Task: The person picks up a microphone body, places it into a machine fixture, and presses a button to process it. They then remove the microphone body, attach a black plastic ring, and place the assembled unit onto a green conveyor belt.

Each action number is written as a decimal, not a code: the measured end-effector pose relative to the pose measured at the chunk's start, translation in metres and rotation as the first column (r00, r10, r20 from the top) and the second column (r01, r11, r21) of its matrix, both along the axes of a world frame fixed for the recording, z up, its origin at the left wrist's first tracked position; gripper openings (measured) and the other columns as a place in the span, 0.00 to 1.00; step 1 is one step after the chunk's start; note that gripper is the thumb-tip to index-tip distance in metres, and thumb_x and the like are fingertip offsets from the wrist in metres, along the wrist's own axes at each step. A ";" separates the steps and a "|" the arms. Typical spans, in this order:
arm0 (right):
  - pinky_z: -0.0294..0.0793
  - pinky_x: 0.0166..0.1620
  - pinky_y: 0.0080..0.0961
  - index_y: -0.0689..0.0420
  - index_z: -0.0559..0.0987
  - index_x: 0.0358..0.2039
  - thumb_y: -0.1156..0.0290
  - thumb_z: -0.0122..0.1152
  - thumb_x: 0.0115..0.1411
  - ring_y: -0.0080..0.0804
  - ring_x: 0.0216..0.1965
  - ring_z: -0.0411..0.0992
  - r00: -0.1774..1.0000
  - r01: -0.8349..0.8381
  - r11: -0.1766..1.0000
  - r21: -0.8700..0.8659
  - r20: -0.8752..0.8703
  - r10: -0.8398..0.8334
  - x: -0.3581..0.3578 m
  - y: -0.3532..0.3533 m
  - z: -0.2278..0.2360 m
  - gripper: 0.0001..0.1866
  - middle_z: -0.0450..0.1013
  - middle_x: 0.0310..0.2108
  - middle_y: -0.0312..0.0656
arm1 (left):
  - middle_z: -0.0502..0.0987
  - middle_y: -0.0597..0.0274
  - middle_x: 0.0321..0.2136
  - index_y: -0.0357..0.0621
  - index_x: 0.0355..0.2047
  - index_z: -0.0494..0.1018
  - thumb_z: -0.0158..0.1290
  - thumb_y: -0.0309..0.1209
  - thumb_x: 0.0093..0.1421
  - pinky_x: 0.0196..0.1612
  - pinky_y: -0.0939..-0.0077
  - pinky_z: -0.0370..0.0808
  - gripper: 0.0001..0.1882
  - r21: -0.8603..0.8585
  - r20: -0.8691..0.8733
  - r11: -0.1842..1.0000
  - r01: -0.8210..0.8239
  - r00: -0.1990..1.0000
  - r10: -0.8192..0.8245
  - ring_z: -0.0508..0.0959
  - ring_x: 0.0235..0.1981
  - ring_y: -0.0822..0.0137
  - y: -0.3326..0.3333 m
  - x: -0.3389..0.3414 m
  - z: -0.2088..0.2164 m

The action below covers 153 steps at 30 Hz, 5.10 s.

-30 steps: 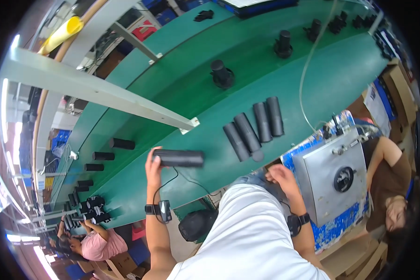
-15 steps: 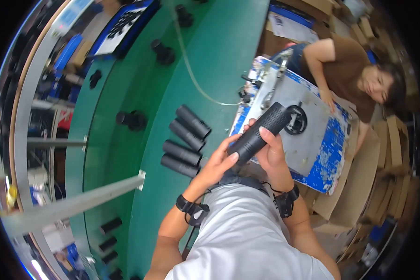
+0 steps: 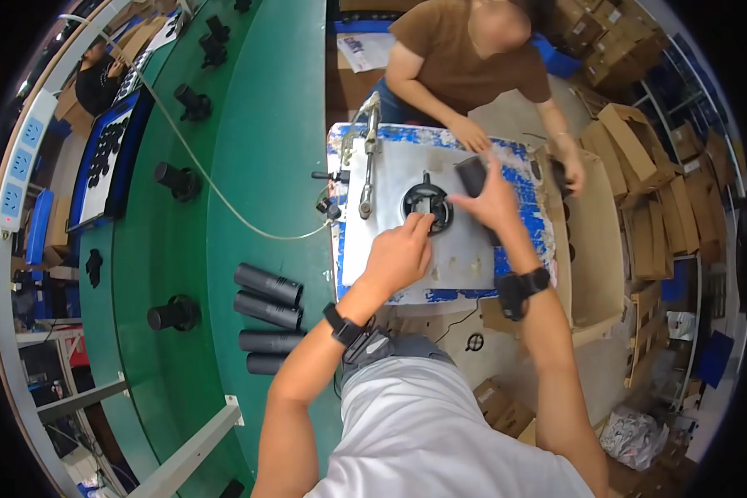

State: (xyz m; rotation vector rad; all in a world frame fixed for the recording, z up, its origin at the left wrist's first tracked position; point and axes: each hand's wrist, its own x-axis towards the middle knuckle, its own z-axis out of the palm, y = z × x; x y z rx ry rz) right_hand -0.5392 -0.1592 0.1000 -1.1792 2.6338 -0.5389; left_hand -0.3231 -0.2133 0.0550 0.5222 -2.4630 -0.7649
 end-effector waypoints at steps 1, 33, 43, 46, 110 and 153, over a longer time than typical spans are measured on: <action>0.74 0.47 0.43 0.55 0.52 0.65 0.50 0.78 0.36 0.58 0.44 0.74 0.999 -0.025 0.998 0.052 -0.026 0.027 0.004 -0.007 -0.007 0.61 0.72 0.47 0.61 | 0.73 0.54 0.44 0.40 0.47 0.68 0.55 0.34 0.54 0.32 0.61 0.77 0.21 -0.052 0.075 0.999 0.004 0.997 0.000 0.80 0.28 0.53 -0.001 -0.012 -0.006; 0.64 0.55 0.37 0.53 0.61 0.54 0.60 0.60 0.56 0.34 0.45 0.64 0.327 0.520 0.296 -0.801 0.507 0.798 0.072 0.016 -0.003 0.28 0.63 0.43 0.40 | 0.71 0.56 0.52 0.43 0.62 0.57 0.60 0.25 0.55 0.46 0.75 0.73 0.35 0.847 -0.527 0.263 0.462 0.797 0.294 0.76 0.45 0.68 0.040 0.019 -0.005; 0.61 0.58 0.39 0.51 0.63 0.45 0.66 0.65 0.45 0.32 0.42 0.63 0.270 0.362 0.315 -0.877 0.422 0.865 0.060 0.032 0.014 0.28 0.63 0.37 0.36 | 0.71 0.55 0.51 0.38 0.58 0.61 0.57 0.22 0.58 0.49 0.77 0.72 0.28 0.815 -0.579 0.226 0.534 0.753 0.313 0.77 0.46 0.68 0.026 0.020 0.010; 0.65 0.54 0.36 0.55 0.65 0.45 0.73 0.60 0.46 0.35 0.43 0.67 0.679 -0.001 0.416 -0.909 0.304 0.668 0.050 0.008 0.013 0.24 0.68 0.38 0.42 | 0.73 0.54 0.48 0.37 0.56 0.63 0.51 0.23 0.62 0.46 0.78 0.73 0.21 0.913 -0.387 0.300 0.276 0.817 0.427 0.78 0.42 0.68 0.028 0.021 -0.028; 0.71 0.38 0.30 0.60 0.68 0.37 0.72 0.65 0.43 0.32 0.31 0.69 0.440 -0.150 0.453 -0.879 0.351 0.827 0.019 -0.036 -0.074 0.21 0.69 0.29 0.43 | 0.80 0.58 0.33 0.41 0.37 0.76 0.49 0.28 0.58 0.37 0.70 0.75 0.09 0.271 -0.127 0.869 -0.414 0.879 0.459 0.79 0.37 0.61 -0.182 0.027 -0.053; 0.70 0.52 0.26 0.63 0.63 0.56 0.67 0.64 0.57 0.28 0.45 0.71 -0.042 -0.252 0.496 -0.831 0.521 0.852 0.291 -0.053 0.144 0.30 0.71 0.43 0.43 | 0.51 0.48 0.66 0.40 0.66 0.50 0.60 0.29 0.44 0.67 0.58 0.49 0.49 0.535 -0.492 0.841 -0.087 0.777 0.393 0.52 0.68 0.54 0.037 0.250 0.105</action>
